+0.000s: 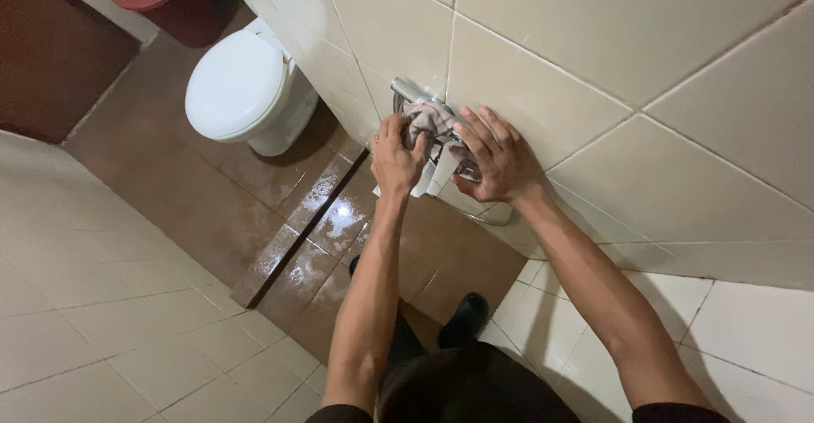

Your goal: The person cleans a wall-mounted shower faucet by wiping its handle, body, and pipe connections with a cloth.

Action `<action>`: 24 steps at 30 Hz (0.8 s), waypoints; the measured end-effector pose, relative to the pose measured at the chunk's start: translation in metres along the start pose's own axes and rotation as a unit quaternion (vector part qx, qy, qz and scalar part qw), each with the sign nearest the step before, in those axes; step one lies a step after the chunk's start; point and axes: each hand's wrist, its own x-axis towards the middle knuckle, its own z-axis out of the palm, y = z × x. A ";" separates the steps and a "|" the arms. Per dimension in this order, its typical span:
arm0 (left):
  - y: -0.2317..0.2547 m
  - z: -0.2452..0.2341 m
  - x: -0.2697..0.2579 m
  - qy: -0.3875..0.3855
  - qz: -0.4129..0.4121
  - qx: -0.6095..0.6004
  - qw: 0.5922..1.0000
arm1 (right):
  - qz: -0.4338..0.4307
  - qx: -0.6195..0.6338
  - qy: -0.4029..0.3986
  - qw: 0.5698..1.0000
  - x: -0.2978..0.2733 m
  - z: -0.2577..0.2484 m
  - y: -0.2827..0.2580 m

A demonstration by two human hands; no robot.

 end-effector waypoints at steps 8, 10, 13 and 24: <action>-0.001 0.010 -0.018 0.031 0.038 -0.012 0.999 | -0.011 -0.005 0.000 1.000 -0.002 -0.001 0.000; 0.000 0.006 -0.024 0.020 0.032 -0.019 0.999 | -0.012 -0.008 -0.004 1.000 0.001 -0.003 0.001; -0.001 0.008 -0.040 0.034 0.079 -0.016 0.996 | 0.000 0.000 -0.004 1.000 0.000 0.000 0.001; 0.007 0.003 -0.008 0.006 0.001 -0.008 1.000 | -0.009 0.008 0.016 1.000 0.003 -0.003 -0.001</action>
